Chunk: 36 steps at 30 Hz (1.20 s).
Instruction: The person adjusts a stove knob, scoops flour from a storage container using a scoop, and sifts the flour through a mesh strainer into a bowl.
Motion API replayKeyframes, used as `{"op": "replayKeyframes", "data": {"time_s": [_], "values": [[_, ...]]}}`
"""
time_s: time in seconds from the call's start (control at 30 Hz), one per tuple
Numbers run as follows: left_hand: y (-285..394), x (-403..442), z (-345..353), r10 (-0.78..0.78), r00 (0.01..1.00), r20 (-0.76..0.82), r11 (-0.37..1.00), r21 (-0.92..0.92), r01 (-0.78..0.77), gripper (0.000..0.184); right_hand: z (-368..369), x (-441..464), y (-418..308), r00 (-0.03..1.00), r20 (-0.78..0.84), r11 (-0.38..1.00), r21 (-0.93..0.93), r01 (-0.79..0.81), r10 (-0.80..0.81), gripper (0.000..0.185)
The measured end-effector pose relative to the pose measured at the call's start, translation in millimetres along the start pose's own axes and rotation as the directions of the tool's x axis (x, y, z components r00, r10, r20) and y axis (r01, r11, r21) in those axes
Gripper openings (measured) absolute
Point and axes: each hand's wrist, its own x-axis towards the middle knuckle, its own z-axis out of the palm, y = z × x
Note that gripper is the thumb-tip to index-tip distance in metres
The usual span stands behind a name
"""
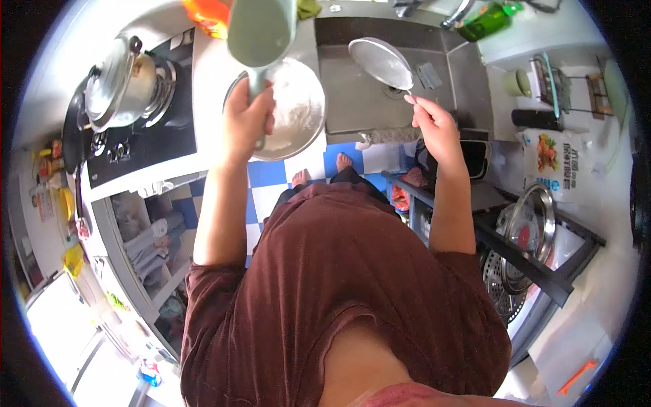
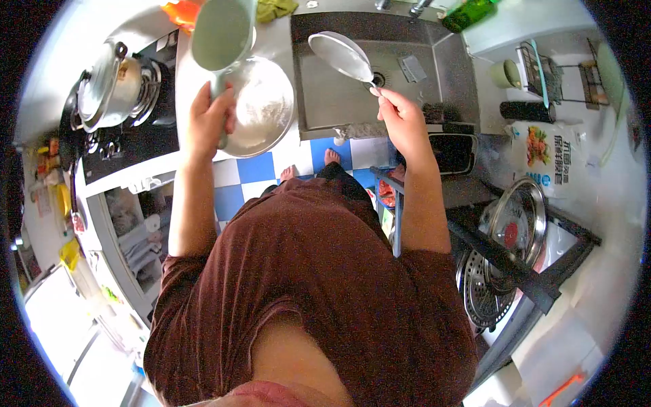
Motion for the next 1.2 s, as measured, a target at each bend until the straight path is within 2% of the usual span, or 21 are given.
{"op": "replayKeyframes", "data": {"time_s": [0.07, 0.17, 0.27, 0.4, 0.43, 0.53, 0.63, 0.7, 0.73, 0.77, 0.87, 0.97, 1.07, 1.2], "values": [[-0.5, -15.4, -26.4, 0.004, 0.998, -0.068, 1.000, -0.027, -0.006, 0.015, 12.8, -0.3, -10.0, 0.997, 0.063, 0.999, -0.014, -0.040, 0.041, 0.029], [-13.8, -34.6, -60.2, -0.013, 0.991, -0.133, 0.998, -0.056, 0.005, 0.017, 40.3, 2.6, -12.9, 0.994, 0.106, 0.994, 0.113, -0.007, -0.005, 0.032], [-32.7, -52.5, -82.1, 0.016, 0.986, -0.167, 0.983, -0.179, -0.046, 0.018, 71.8, 5.6, -20.4, 0.977, 0.214, 0.983, 0.182, -0.035, -0.005, 0.033], [-48.5, -75.4, -98.8, 0.012, 0.984, -0.175, 0.970, -0.239, -0.054, 0.020, 107.1, 6.4, -38.2, 0.964, 0.262, 0.974, 0.207, -0.096, 0.040, 0.032], [-57.9, -79.2, -106.1, 0.041, 0.989, -0.144, 0.963, -0.258, -0.077, 0.022, 112.6, 7.9, -38.9, 0.958, 0.282, 0.951, 0.278, -0.134, 0.053, 0.032], [-61.2, -87.7, -113.3, 0.044, 0.986, -0.160, 0.932, -0.350, -0.098, 0.025, 123.4, 12.6, -38.8, 0.961, 0.274, 0.950, 0.290, -0.112, 0.029, 0.034], [-65.5, -92.1, -123.5, -0.018, 0.983, -0.182, 0.924, -0.379, -0.053, 0.027, 127.5, 12.1, -30.6, 0.987, 0.142, 0.984, 0.169, 0.049, -0.074, 0.032], [-73.3, -93.8, -133.0, 0.011, 0.986, -0.166, 0.919, -0.387, -0.075, 0.026, 118.4, 4.7, -42.7, 0.974, 0.126, 0.968, -0.149, 0.204, -0.186, 0.032], [-76.0, -94.4, -137.3, 0.025, 0.987, -0.158, 0.917, -0.390, -0.085, 0.026, 113.6, -0.7, -50.8, 0.962, 0.130, 0.913, -0.305, 0.270, -0.240, 0.032], [-76.7, -95.4, -140.7, 0.022, 0.988, -0.153, 0.919, -0.387, -0.080, 0.027, 110.7, -6.4, -58.7, 0.968, 0.132, 0.849, -0.465, 0.251, -0.214, 0.030], [-78.5, -97.1, -148.7, -0.008, 0.988, -0.155, 0.928, -0.369, -0.051, 0.027, 107.3, -16.7, -63.1, 0.945, 0.176, 0.624, -0.715, 0.316, -0.277, 0.026], [-80.6, -97.8, -153.4, -0.048, 0.986, -0.162, 0.936, -0.352, -0.012, 0.026, 115.1, -19.5, -70.9, 0.948, 0.199, 0.542, -0.783, 0.307, -0.249, 0.024], [-82.8, -97.7, -155.0, -0.041, 0.988, -0.151, 0.927, -0.374, -0.019, 0.026, 135.8, -4.9, -65.0, 0.923, 0.270, 0.477, -0.795, 0.375, -0.275, 0.025], [-87.9, -98.7, -153.5, -0.031, 0.987, -0.155, 0.917, -0.397, -0.034, 0.025, 164.8, 5.9, -67.4, 0.904, 0.296, 0.470, -0.778, 0.416, -0.309, 0.026]]}}
